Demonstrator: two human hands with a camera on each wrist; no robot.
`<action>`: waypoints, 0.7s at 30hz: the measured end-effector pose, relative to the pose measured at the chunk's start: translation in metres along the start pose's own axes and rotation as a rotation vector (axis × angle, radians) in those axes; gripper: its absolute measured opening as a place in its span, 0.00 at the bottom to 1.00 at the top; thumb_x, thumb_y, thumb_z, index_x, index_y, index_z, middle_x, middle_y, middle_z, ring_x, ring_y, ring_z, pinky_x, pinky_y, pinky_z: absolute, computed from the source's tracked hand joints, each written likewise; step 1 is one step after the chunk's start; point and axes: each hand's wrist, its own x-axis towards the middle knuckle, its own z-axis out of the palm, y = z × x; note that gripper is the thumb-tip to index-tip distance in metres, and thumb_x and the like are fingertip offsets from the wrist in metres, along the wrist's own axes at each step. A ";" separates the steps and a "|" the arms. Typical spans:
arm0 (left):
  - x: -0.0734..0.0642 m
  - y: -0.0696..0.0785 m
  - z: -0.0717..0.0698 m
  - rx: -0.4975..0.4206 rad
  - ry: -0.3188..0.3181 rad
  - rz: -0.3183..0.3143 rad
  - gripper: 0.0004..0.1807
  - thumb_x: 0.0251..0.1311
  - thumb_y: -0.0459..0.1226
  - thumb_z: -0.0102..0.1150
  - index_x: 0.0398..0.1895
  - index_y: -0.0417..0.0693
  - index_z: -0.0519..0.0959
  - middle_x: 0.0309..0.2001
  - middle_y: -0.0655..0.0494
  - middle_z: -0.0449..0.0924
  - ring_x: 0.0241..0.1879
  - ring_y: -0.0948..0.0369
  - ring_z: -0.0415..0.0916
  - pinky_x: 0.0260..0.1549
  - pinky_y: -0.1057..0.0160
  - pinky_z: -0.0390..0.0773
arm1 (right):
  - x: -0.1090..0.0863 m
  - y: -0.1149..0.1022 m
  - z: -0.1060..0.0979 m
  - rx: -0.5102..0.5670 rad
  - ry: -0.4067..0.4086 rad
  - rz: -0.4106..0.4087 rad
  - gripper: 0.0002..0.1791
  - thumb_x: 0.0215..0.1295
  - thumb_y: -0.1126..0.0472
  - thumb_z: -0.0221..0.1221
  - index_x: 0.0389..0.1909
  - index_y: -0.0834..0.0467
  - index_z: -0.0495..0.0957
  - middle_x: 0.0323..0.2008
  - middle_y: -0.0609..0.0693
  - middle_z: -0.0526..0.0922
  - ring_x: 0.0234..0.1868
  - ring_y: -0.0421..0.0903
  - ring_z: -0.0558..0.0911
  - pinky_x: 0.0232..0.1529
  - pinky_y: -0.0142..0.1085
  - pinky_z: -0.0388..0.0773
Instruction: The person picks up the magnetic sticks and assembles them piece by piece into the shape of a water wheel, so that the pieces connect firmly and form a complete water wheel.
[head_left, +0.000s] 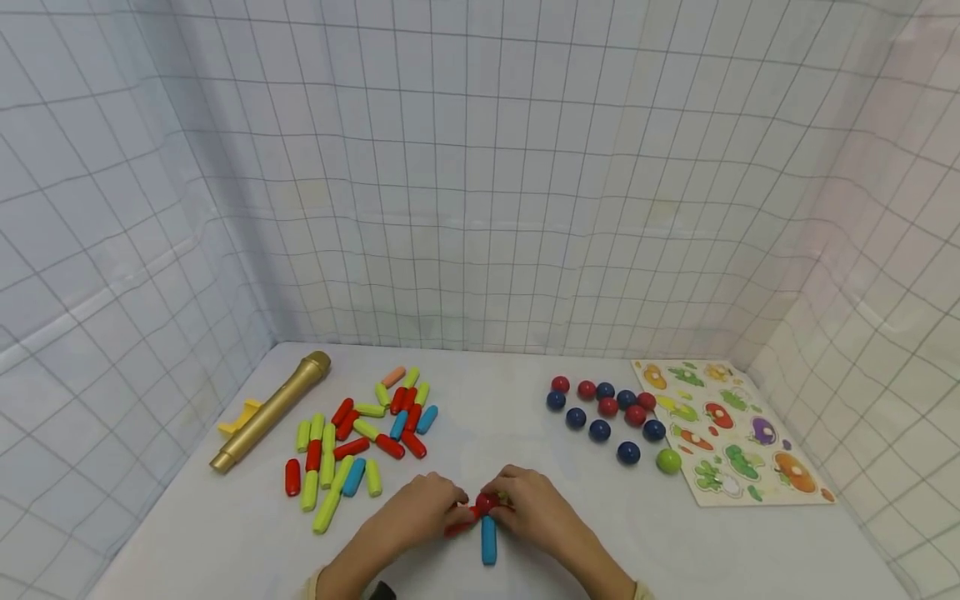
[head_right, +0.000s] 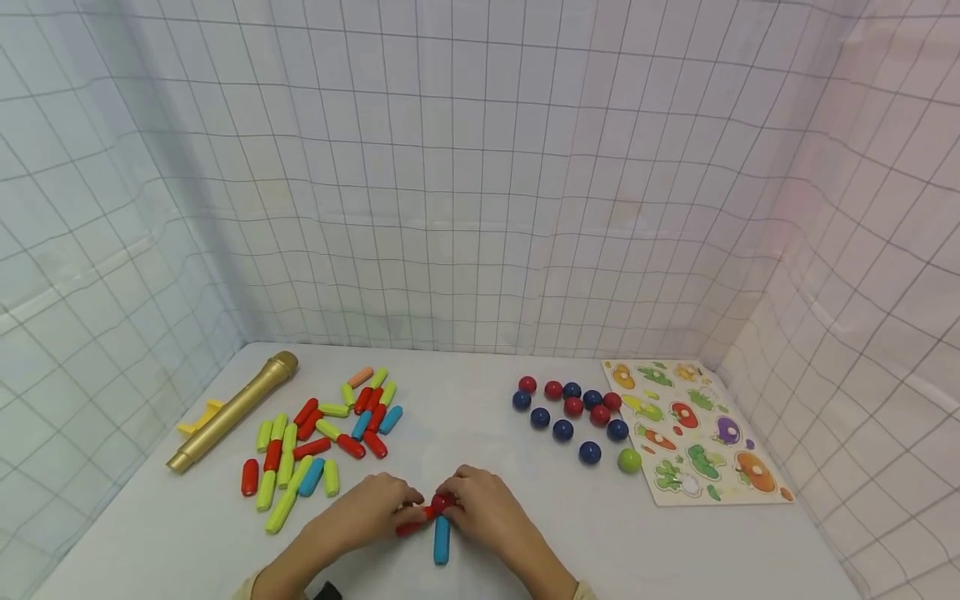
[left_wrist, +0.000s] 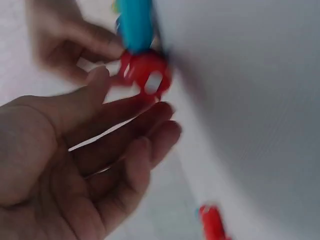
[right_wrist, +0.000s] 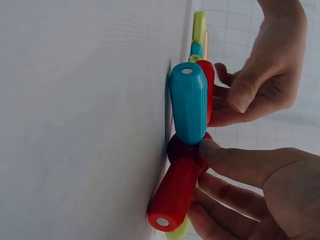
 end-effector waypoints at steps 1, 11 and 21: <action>-0.003 -0.006 -0.006 0.004 0.020 -0.020 0.08 0.60 0.37 0.64 0.41 0.47 0.85 0.34 0.58 0.85 0.33 0.64 0.77 0.40 0.61 0.83 | 0.001 0.000 0.000 0.009 -0.009 0.004 0.12 0.60 0.60 0.66 0.45 0.51 0.85 0.38 0.41 0.84 0.34 0.31 0.76 0.41 0.28 0.78; -0.029 -0.071 -0.056 0.072 0.161 -0.207 0.19 0.51 0.18 0.59 0.36 0.51 0.84 0.45 0.50 0.81 0.43 0.55 0.74 0.46 0.50 0.80 | 0.007 0.004 -0.006 0.065 -0.038 0.020 0.12 0.60 0.61 0.66 0.46 0.51 0.85 0.39 0.40 0.86 0.35 0.32 0.78 0.44 0.30 0.80; -0.015 -0.088 -0.032 0.128 0.175 -0.216 0.13 0.48 0.23 0.67 0.29 0.53 0.83 0.39 0.51 0.77 0.40 0.56 0.69 0.38 0.56 0.79 | 0.004 0.005 -0.005 0.085 -0.064 0.056 0.12 0.60 0.60 0.66 0.45 0.52 0.85 0.37 0.41 0.85 0.35 0.33 0.77 0.44 0.32 0.81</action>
